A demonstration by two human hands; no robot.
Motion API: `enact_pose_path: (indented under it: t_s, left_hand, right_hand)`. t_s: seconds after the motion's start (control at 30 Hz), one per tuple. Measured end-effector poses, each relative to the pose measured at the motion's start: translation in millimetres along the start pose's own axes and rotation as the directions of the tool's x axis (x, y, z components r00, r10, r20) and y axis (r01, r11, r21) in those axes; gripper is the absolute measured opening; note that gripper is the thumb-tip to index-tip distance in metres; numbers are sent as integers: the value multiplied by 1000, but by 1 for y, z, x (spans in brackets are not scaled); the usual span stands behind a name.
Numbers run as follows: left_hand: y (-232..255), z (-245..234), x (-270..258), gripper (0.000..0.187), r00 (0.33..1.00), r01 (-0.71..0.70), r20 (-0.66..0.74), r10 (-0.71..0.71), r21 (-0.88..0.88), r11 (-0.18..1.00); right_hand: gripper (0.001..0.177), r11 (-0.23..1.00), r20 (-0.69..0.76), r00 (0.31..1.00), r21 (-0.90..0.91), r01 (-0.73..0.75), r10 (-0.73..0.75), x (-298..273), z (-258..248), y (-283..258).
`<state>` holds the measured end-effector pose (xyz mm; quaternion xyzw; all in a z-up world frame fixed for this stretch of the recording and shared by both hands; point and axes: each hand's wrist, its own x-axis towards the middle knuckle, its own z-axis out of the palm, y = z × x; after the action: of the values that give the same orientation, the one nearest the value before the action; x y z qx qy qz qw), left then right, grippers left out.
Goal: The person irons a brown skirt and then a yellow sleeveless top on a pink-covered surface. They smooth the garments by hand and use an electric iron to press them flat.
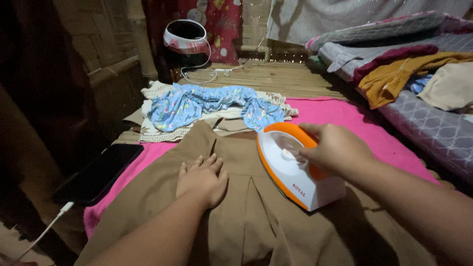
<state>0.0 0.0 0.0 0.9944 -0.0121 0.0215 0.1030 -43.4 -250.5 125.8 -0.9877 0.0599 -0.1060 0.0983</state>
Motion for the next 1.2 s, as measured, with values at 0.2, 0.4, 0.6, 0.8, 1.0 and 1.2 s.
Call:
enact_pose_path:
  t_s: [0.2,0.4,0.6,0.8,1.0,1.2]
  left_hand:
    - [-2,-1,-2,61,999,-39,-28,39,-1,999]
    - [-1,0,-1,59,998,-23,-52,23,-16,1000]
    - [-2,1,-2,57,997,-26,-78,24,-32,999]
    - [-1,-1,-3,54,997,-7,-76,4,-43,999]
    - [-3,0,-3,53,995,-14,-101,5,-85,996]
    - [-2,2,-1,52,994,-17,-109,11,-52,998]
  right_hand:
    - [78,977,-43,985,122,174,-169,0,10,30]
    - [75,992,19,998,110,63,-65,-9,4,37]
    - [71,996,-60,998,84,26,-21,16,15,33]
    - [80,978,-87,982,111,175,-165,23,19,34]
    - [77,981,120,988,179,77,-100,-13,-7,47]
    - [72,969,-2,993,219,113,-115,-7,8,59]
